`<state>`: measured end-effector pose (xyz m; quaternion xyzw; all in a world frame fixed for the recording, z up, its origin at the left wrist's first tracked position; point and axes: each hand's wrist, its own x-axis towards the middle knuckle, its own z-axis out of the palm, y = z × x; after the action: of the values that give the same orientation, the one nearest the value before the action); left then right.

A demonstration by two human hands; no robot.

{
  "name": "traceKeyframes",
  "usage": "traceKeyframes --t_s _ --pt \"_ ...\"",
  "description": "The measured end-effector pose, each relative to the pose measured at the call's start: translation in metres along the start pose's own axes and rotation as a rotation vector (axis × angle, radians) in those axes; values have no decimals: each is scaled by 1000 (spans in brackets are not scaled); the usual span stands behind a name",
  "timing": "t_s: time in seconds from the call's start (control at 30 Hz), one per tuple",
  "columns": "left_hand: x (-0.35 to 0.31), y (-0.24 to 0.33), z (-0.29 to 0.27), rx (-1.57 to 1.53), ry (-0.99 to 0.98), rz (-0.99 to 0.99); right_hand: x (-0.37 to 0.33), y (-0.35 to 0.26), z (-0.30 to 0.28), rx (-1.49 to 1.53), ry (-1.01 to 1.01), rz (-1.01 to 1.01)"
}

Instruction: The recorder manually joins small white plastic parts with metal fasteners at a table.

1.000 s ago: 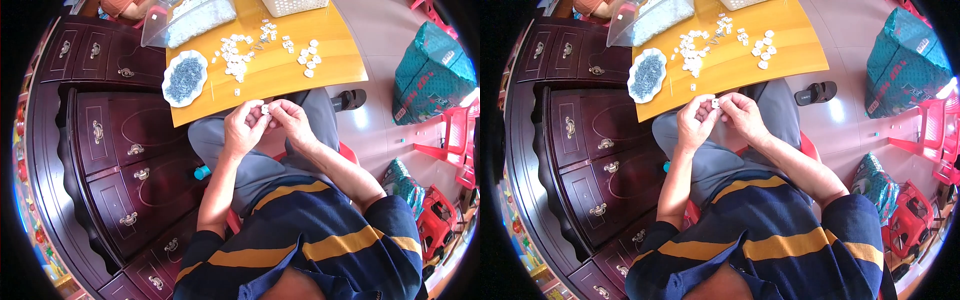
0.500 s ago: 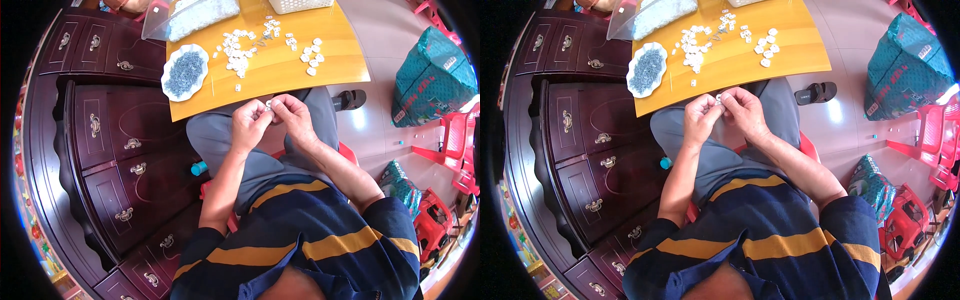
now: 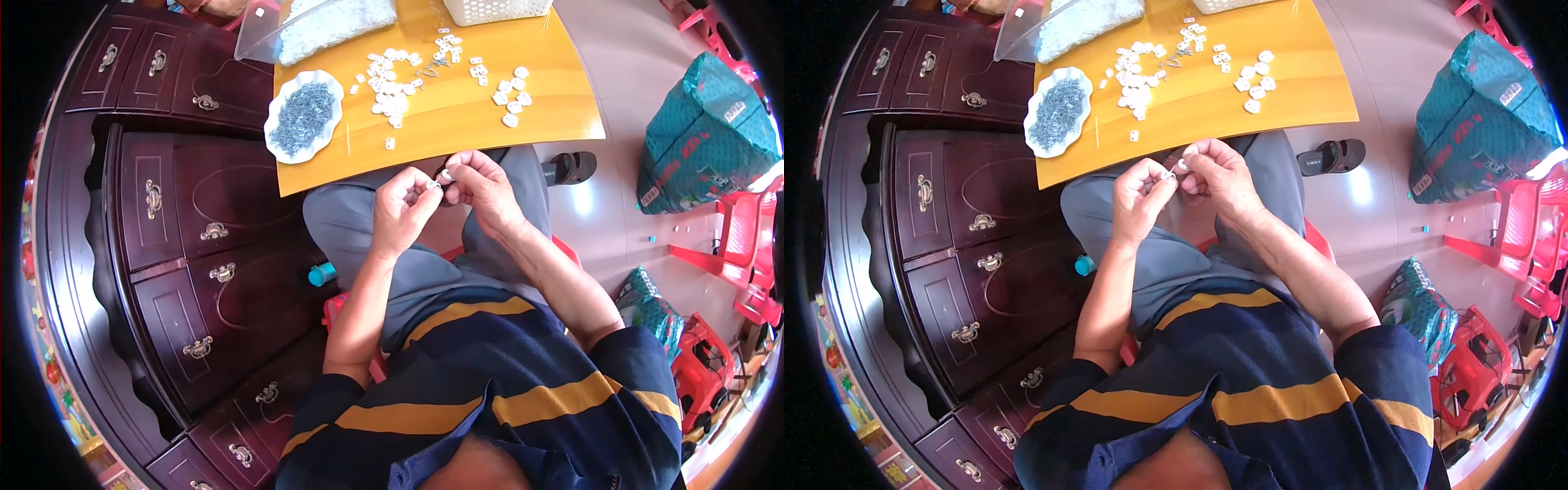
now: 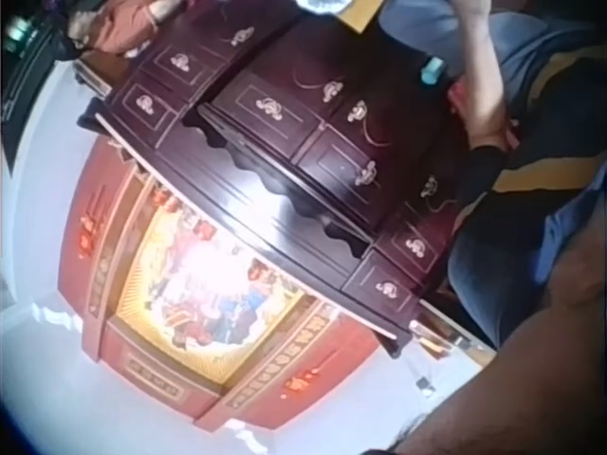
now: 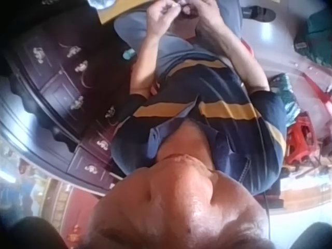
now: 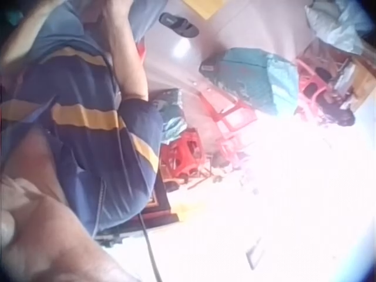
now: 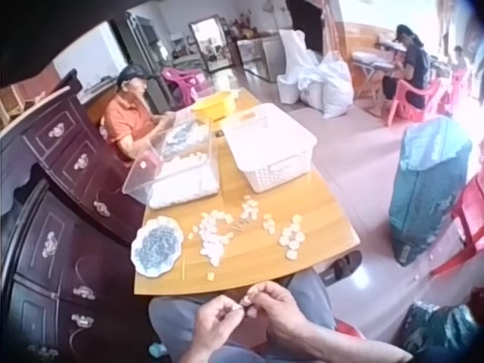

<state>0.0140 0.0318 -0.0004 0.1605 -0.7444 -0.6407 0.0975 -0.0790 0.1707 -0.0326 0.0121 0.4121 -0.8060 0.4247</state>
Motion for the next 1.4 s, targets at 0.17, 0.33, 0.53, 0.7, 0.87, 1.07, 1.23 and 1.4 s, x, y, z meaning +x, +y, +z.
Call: traceKeyframes --t_s 0.17,0.33,0.53,0.7,0.87,1.07,1.23,1.4 --pt "3 7 -13 59 -52 23 0 -5 0 -38 -67 36" --pt "7 18 -23 213 -120 39 -2 -6 0 -378 -221 -97" --pt "9 21 -27 380 -182 86 -2 -6 0 -463 -239 -110" --pt "11 23 -33 507 -279 16 -3 -11 -3 -729 -258 -138" --pt "16 17 -35 554 -351 28 -3 -8 -3 -806 -277 -209" --pt "11 17 -25 201 -175 -75 -1 -5 -5 -449 -229 -82" --pt "7 14 -23 121 -112 -122 -3 -5 -2 -393 -204 -66" --pt "6 16 -25 142 -112 -106 -2 -7 -3 -356 -179 -42"
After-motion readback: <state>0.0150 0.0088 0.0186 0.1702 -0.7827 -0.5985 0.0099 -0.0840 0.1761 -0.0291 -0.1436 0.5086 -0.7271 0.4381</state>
